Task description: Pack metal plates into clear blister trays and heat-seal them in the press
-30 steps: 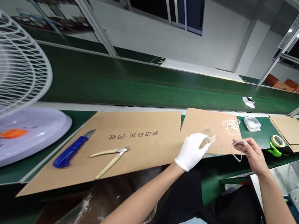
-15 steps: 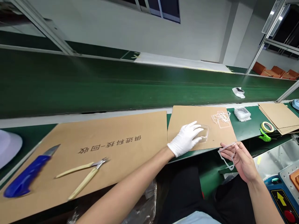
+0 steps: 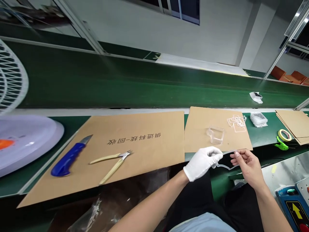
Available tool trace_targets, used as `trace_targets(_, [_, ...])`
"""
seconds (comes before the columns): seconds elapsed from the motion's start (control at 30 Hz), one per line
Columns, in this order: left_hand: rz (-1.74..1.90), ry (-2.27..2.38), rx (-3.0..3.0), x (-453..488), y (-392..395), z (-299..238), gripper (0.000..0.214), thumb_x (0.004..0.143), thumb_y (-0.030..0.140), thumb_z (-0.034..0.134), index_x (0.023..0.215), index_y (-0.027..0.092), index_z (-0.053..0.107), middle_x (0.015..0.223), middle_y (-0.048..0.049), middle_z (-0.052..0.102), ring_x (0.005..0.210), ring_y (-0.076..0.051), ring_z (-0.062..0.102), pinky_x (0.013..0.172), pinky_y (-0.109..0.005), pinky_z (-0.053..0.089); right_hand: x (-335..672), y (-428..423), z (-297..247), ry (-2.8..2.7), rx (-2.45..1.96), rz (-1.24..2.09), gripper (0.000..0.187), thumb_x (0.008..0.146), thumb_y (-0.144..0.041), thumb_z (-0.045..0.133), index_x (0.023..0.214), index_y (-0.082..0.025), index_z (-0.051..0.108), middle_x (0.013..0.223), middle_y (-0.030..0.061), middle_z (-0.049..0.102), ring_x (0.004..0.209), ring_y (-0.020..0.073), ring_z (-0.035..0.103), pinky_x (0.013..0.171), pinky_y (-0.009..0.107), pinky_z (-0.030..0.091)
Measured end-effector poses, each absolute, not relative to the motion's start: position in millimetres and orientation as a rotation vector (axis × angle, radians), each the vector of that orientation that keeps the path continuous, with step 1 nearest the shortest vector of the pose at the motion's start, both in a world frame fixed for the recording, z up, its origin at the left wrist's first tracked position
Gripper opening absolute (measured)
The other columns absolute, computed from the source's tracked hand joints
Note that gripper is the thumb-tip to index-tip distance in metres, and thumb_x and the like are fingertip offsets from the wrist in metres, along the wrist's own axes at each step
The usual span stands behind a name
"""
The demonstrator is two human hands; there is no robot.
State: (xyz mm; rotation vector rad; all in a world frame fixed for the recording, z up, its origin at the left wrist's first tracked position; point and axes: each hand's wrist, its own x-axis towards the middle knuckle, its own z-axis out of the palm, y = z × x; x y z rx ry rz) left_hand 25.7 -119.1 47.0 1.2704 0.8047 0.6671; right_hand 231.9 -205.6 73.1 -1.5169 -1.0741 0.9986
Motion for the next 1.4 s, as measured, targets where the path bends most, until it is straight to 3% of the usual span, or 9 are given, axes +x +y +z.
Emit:
trace_targets(0.17, [0.646,0.848,1.341,22.8,-122.5,62.5,0.032,0.087,0.05,0.074,0.087,0.018,0.073,0.064,0.0028,0.061,0.054,-0.011,0.051,0.056,-0.025,0.043,230.1,-216.4,78.7,-1.051,-1.555,0.98,0.042,0.093,-0.061,0.079,0.102,-0.02,0.074,0.097,0.0102,0.083,0.08,0.0218,0.078,0.076,0.034,0.065])
trace_targets(0.43, [0.68,0.916,1.458,16.3,-129.3,68.9,0.032,0.085,0.051,0.074,0.086,0.019,0.079,0.081,-0.0022,0.074,0.076,-0.018,0.062,0.071,-0.028,0.049,233.5,-228.1,75.5,-1.19,-1.56,0.863,0.033,0.096,-0.057,0.077,0.101,-0.024,0.078,0.101,0.0068,0.08,0.096,0.0245,0.075,0.089,0.037,0.059])
trace_targets(0.67, [0.685,1.009,1.511,4.5,-130.0,66.7,0.034,0.086,0.053,0.072,0.086,0.02,0.078,0.08,-0.0019,0.074,0.075,-0.019,0.063,0.071,-0.03,0.049,227.1,-223.5,74.9,-1.299,-1.542,0.793,0.032,0.097,-0.055,0.074,0.097,-0.024,0.08,0.093,0.005,0.075,0.082,0.0207,0.066,0.076,0.033,0.055])
trace_targets(0.87, [0.817,1.063,1.732,-3.0,-101.6,73.7,0.026,0.086,0.046,0.072,0.079,0.022,0.078,0.094,-0.0036,0.073,0.094,-0.022,0.069,0.089,-0.033,0.052,220.3,-199.0,63.3,-1.209,-1.491,0.994,0.038,0.092,-0.06,0.078,0.095,-0.022,0.077,0.081,0.0033,0.072,0.072,0.0181,0.063,0.067,0.031,0.054])
trace_targets(1.1, [0.6,1.061,1.629,5.5,-37.5,66.7,0.017,0.085,0.034,0.071,0.084,0.018,0.077,0.068,0.0007,0.068,0.06,-0.015,0.06,0.056,-0.026,0.046,225.1,-145.1,31.0,-1.117,-1.447,1.096,0.049,0.081,-0.064,0.087,0.1,-0.019,0.076,0.087,0.0058,0.076,0.078,0.0212,0.072,0.078,0.039,0.062])
trace_targets(1.4, [0.556,1.042,1.721,20.7,25.1,51.2,0.017,0.087,0.022,0.071,0.101,0.017,0.079,0.086,-0.0027,0.079,0.065,-0.014,0.068,0.063,-0.025,0.055,235.8,-88.6,10.6,-1.016,-1.471,1.033,0.055,0.073,-0.065,0.092,0.1,-0.02,0.075,0.096,0.008,0.077,0.084,0.0224,0.073,0.082,0.04,0.061])
